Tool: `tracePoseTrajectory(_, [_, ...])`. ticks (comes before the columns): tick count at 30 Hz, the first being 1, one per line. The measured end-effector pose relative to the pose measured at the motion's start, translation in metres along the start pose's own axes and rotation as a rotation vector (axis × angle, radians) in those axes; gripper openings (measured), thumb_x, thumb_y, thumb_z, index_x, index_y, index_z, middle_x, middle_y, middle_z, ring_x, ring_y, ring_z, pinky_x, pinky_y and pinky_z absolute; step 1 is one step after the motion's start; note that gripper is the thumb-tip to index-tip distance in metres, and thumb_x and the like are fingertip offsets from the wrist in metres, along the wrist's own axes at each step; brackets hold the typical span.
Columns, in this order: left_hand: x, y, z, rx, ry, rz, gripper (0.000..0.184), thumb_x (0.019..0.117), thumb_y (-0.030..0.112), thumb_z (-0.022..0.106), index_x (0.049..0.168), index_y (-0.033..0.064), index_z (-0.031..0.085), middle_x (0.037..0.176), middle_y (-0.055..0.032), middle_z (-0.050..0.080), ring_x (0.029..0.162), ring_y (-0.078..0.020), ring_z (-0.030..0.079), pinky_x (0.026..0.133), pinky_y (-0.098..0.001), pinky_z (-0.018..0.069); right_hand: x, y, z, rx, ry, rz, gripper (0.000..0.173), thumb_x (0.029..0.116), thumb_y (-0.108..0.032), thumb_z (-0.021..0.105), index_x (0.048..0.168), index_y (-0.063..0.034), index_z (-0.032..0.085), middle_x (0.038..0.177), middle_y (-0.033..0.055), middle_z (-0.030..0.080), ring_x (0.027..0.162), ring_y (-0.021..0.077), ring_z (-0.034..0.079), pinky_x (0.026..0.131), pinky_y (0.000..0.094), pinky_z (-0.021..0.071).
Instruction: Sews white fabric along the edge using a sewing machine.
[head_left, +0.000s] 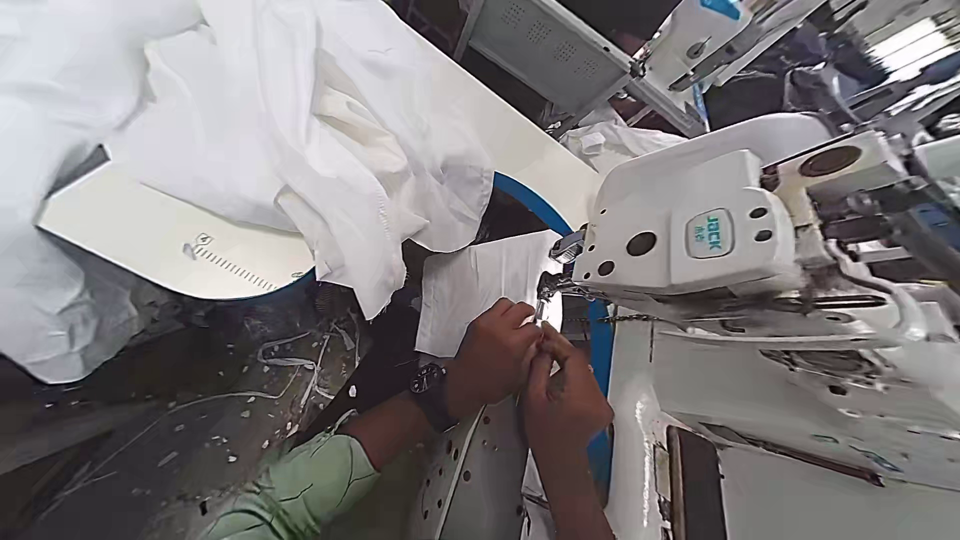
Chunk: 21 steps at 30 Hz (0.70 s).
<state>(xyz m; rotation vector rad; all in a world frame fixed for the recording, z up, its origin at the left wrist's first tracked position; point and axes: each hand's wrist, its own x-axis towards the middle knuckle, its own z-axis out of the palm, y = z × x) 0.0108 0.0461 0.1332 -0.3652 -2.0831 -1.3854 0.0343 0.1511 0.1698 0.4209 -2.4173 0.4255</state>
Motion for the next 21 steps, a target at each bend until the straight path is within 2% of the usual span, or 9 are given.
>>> tracePoseTrajectory(4, [-0.040, -0.020, -0.050, -0.120, -0.186, -0.228, 0.021, 0.0902, -0.001, 0.063, 0.107, -0.0021, 0.076, 0.103, -0.0173, 0.075, 0.099, -0.0300, 0.072, 0.091, -0.0436, 0.0561, -0.008, -0.007, -0.005, -0.024, -0.051, -0.098, 0.022, 0.0953, -0.005, 0.055, 0.097, 0.0070, 0.074, 0.104, 0.0207, 0.077, 0.091, 0.0302, 0.077, 0.073, 0.0369, 0.0598])
tracePoseTrajectory(6, [-0.076, -0.027, -0.055, -0.154, -0.450, -0.361, 0.032, 0.0896, -0.002, 0.065, 0.121, -0.0070, 0.069, 0.118, -0.0255, 0.070, 0.116, -0.0397, 0.065, 0.102, -0.0538, 0.0493, -0.017, -0.022, -0.001, 0.066, -0.140, -0.268, 0.023, 0.0954, -0.008, 0.055, 0.091, 0.0018, 0.075, 0.097, 0.0160, 0.079, 0.085, 0.0262, 0.078, 0.070, 0.0347, 0.0612])
tracePoseTrajectory(9, [-0.118, -0.006, -0.038, -0.261, -0.740, -0.574, 0.034, 0.1014, 0.002, 0.051, 0.131, -0.0142, 0.057, 0.128, -0.0309, 0.062, 0.123, -0.0371, 0.059, 0.109, -0.0453, 0.0424, -0.019, -0.030, 0.005, 0.224, -0.391, -0.447, 0.019, 0.0897, -0.011, 0.057, 0.089, -0.0054, 0.075, 0.072, 0.0091, 0.071, 0.060, 0.0239, 0.070, 0.049, 0.0370, 0.0536])
tracePoseTrajectory(11, [-0.100, -0.036, -0.038, 0.021, -0.926, -0.336, 0.026, 0.0965, -0.004, 0.057, 0.119, -0.0151, 0.063, 0.116, -0.0338, 0.066, 0.114, -0.0481, 0.063, 0.101, -0.0595, 0.0465, -0.007, -0.028, 0.003, 0.274, -0.541, -0.333, 0.022, 0.0867, -0.013, 0.067, 0.102, 0.0001, 0.075, 0.082, 0.0147, 0.074, 0.069, 0.0319, 0.073, 0.056, 0.0469, 0.0576])
tracePoseTrajectory(13, [-0.074, -0.064, -0.086, 0.304, -0.814, 0.003, 0.022, 0.0904, -0.007, 0.063, 0.111, -0.0093, 0.069, 0.104, -0.0316, 0.069, 0.101, -0.0513, 0.067, 0.087, -0.0649, 0.0521, -0.007, -0.035, -0.008, 0.260, -0.691, -0.162, 0.053, 0.0839, -0.019, 0.078, 0.129, 0.0068, 0.065, 0.112, 0.0258, 0.072, 0.096, 0.0425, 0.072, 0.078, 0.0546, 0.0582])
tracePoseTrajectory(15, [-0.033, -0.035, -0.178, 0.609, -0.368, 0.291, 0.016, 0.0919, -0.003, 0.060, 0.103, -0.0020, 0.072, 0.096, -0.0244, 0.070, 0.090, -0.0428, 0.071, 0.077, -0.0557, 0.0575, 0.011, -0.046, -0.010, 0.227, -0.872, -0.019, 0.089, 0.0808, -0.024, 0.085, 0.152, 0.0061, 0.041, 0.144, 0.0291, 0.054, 0.129, 0.0442, 0.057, 0.104, 0.0548, 0.0480])
tracePoseTrajectory(16, [-0.024, -0.012, -0.222, 0.715, -0.077, 0.408, 0.014, 0.0966, 0.003, 0.056, 0.098, 0.0026, 0.070, 0.096, -0.0187, 0.069, 0.093, -0.0343, 0.069, 0.083, -0.0470, 0.0560, 0.018, -0.051, -0.007, 0.240, -0.875, -0.006, 0.084, 0.0806, -0.022, 0.085, 0.149, 0.0054, 0.045, 0.143, 0.0292, 0.055, 0.131, 0.0447, 0.056, 0.106, 0.0568, 0.0456])
tracePoseTrajectory(18, [-0.052, 0.036, -0.274, 0.882, 0.317, 0.333, 0.013, 0.1054, 0.018, 0.050, 0.106, 0.0061, 0.056, 0.113, -0.0140, 0.060, 0.116, -0.0224, 0.058, 0.104, -0.0333, 0.0445, 0.007, -0.052, -0.006, 0.317, -0.626, -0.061, 0.030, 0.0823, -0.008, 0.073, 0.109, 0.0066, 0.070, 0.095, 0.0277, 0.072, 0.091, 0.0474, 0.071, 0.075, 0.0636, 0.0529])
tracePoseTrajectory(21, [-0.119, 0.065, -0.276, 0.958, 0.403, -0.225, 0.083, 0.0854, 0.024, 0.064, 0.149, -0.0181, 0.031, 0.154, -0.0405, 0.033, 0.146, -0.0481, 0.035, 0.119, -0.0518, 0.0327, 0.000, -0.074, -0.031, 0.306, 0.010, -0.214, 0.015, 0.0839, -0.011, 0.060, 0.082, 0.0015, 0.069, 0.070, 0.0170, 0.067, 0.064, 0.0328, 0.068, 0.056, 0.0440, 0.0531])
